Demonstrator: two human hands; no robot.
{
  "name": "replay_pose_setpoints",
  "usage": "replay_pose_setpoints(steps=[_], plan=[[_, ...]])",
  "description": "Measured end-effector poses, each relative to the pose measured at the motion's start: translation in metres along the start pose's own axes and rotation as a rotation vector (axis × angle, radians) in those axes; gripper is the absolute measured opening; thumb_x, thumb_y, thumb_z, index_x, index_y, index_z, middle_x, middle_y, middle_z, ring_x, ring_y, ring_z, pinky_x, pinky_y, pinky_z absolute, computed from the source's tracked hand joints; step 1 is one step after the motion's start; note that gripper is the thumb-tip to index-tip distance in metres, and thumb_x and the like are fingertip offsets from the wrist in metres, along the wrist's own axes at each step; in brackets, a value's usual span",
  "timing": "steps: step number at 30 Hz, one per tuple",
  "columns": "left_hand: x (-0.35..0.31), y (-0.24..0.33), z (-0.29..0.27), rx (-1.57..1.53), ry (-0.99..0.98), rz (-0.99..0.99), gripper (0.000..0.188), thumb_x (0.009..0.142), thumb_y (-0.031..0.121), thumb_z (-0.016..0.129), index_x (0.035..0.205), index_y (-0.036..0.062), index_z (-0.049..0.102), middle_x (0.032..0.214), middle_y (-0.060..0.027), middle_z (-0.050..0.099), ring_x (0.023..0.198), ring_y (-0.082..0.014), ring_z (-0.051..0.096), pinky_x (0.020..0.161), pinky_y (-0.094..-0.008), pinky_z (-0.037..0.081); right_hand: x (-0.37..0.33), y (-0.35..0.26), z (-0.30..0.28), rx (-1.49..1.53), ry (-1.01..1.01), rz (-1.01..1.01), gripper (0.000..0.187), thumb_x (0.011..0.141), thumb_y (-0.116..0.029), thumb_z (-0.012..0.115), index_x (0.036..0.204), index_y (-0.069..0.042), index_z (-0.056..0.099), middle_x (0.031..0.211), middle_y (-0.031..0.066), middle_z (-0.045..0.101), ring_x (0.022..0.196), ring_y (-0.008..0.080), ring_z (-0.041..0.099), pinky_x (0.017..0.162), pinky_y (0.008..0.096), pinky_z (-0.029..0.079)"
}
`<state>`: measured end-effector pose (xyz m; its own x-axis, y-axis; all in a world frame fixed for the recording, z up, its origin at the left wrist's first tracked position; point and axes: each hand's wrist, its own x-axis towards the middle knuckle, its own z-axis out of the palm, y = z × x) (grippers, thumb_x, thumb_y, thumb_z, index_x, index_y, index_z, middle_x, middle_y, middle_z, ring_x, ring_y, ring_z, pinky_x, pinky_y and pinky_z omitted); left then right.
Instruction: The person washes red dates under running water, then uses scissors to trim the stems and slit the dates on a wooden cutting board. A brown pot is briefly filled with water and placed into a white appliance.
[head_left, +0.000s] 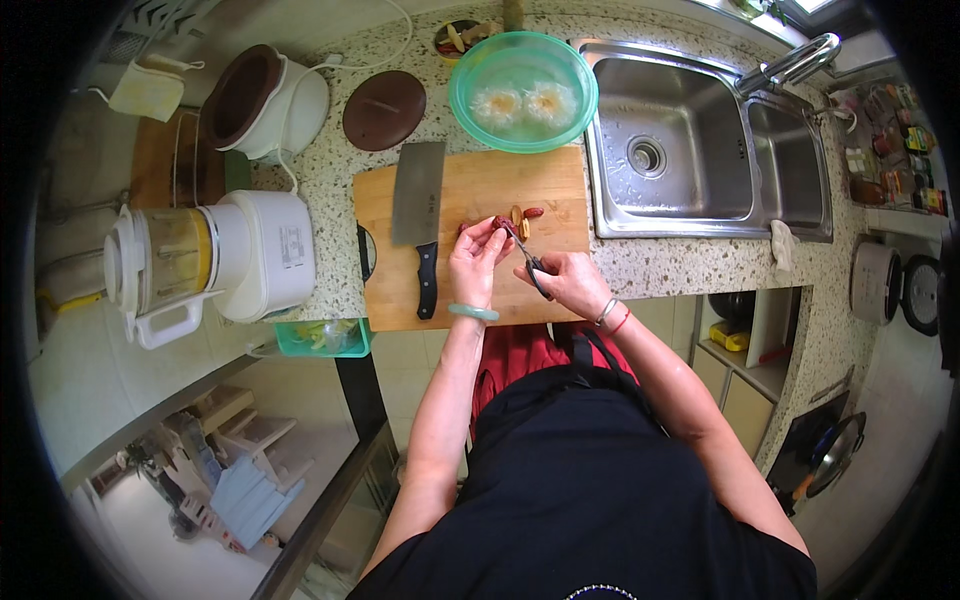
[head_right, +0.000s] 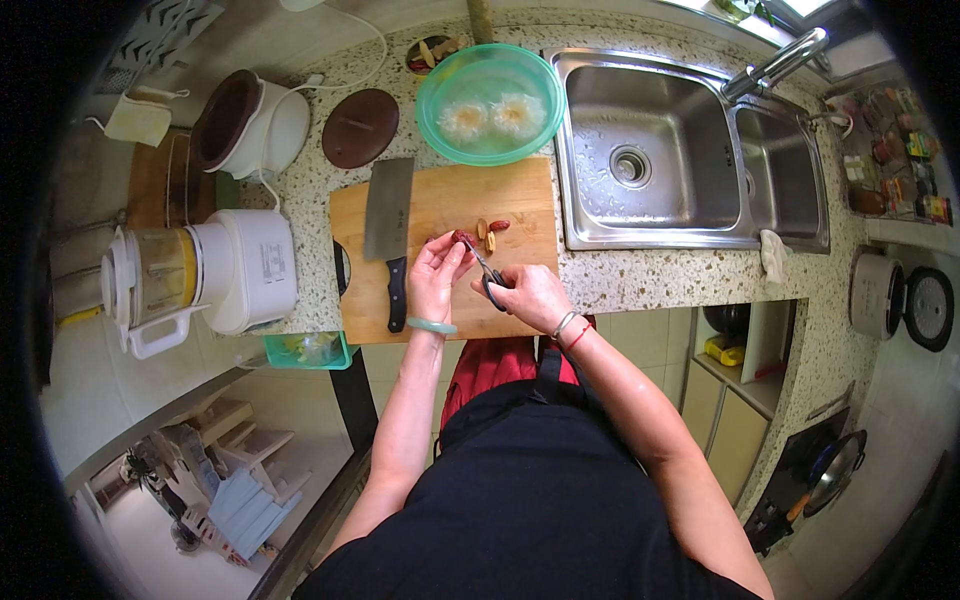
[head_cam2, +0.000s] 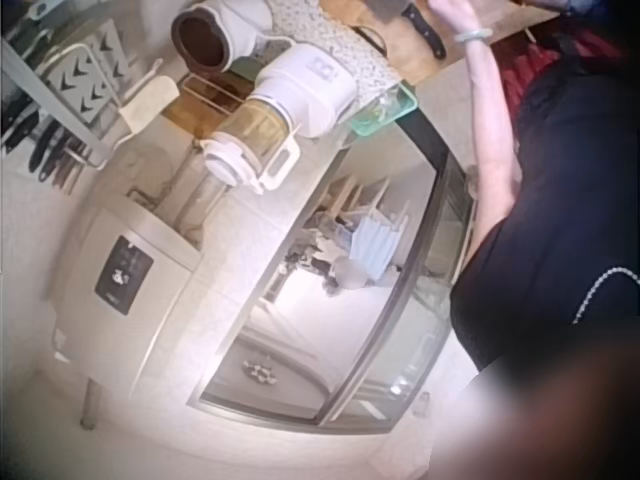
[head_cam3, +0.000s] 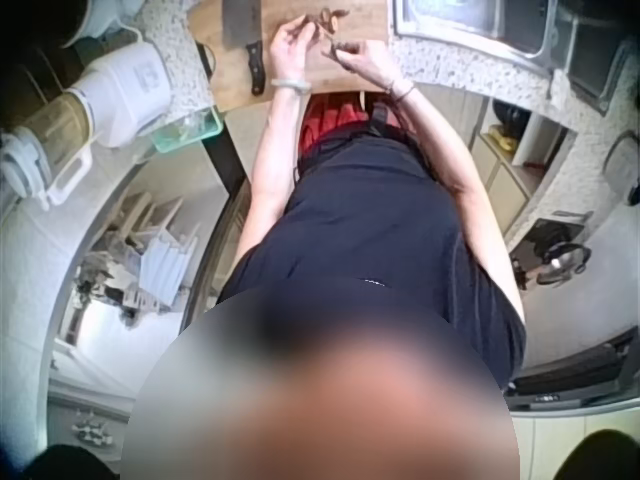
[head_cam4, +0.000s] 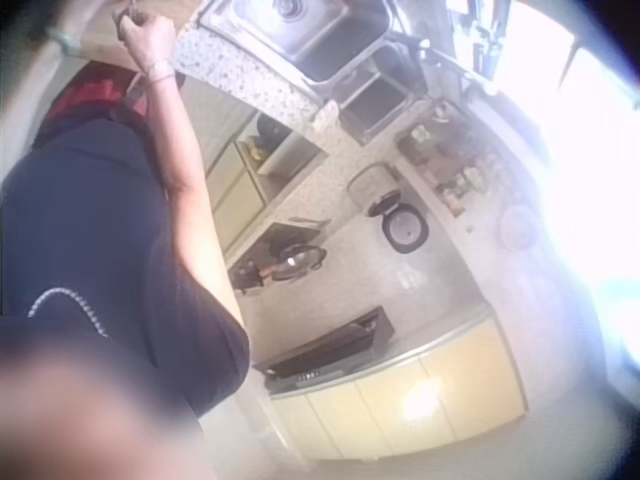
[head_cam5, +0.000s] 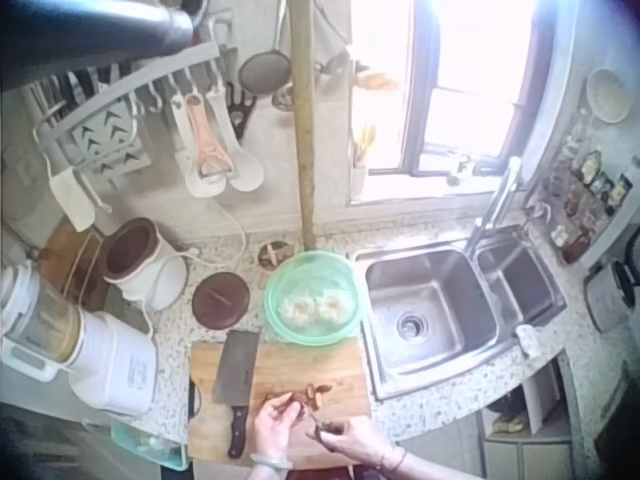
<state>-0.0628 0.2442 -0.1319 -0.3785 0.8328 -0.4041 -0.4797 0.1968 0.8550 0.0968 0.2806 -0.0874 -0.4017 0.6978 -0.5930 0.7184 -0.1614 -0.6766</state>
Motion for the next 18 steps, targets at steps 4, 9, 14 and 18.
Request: replay_pose_setpoints(steps=[4,9,14,18], plan=[[0.002,0.001,0.002,-0.029,0.022,-0.013,0.021,0.086,0.003,0.065,0.104,-0.0009,0.056,0.097,-0.0115,0.065,0.082,-0.0160,0.065,0.077,-0.0291,0.057,0.002,-0.001,0.003,0.019,0.031,-0.011,0.059,0.078,-0.060,0.061,0.070,-0.001,0.061,0.061,0.0110,0.058,0.060,0.0225,0.057,0.058,0.0363,0.044],[0.000,0.000,0.002,0.046,-0.047,0.006,0.016,0.086,0.002,0.064,0.100,-0.0013,0.057,0.095,-0.0109,0.066,0.082,-0.0158,0.065,0.076,-0.0290,0.057,0.001,-0.005,0.002,0.042,0.051,-0.001,0.058,0.079,-0.057,0.063,0.069,0.000,0.058,0.059,0.0087,0.055,0.056,0.0169,0.053,0.054,0.0337,0.041],[0.002,-0.002,-0.001,0.068,-0.086,0.024,0.015,0.086,0.000,0.064,0.099,-0.0011,0.057,0.096,-0.0107,0.066,0.082,-0.0154,0.065,0.075,-0.0289,0.057,-0.001,-0.006,0.000,0.040,0.025,0.039,0.062,0.076,-0.064,0.058,0.071,-0.003,0.063,0.070,0.0176,0.064,0.071,0.0335,0.065,0.066,0.0416,0.049],[0.003,-0.004,-0.004,0.079,-0.078,0.019,0.015,0.086,0.000,0.064,0.099,-0.0010,0.057,0.095,-0.0106,0.066,0.081,-0.0152,0.065,0.074,-0.0288,0.057,0.003,0.005,0.009,0.065,0.114,-0.049,0.056,0.080,-0.051,0.065,0.064,0.002,0.059,0.052,0.0075,0.053,0.049,0.0137,0.050,0.049,0.0330,0.040]])
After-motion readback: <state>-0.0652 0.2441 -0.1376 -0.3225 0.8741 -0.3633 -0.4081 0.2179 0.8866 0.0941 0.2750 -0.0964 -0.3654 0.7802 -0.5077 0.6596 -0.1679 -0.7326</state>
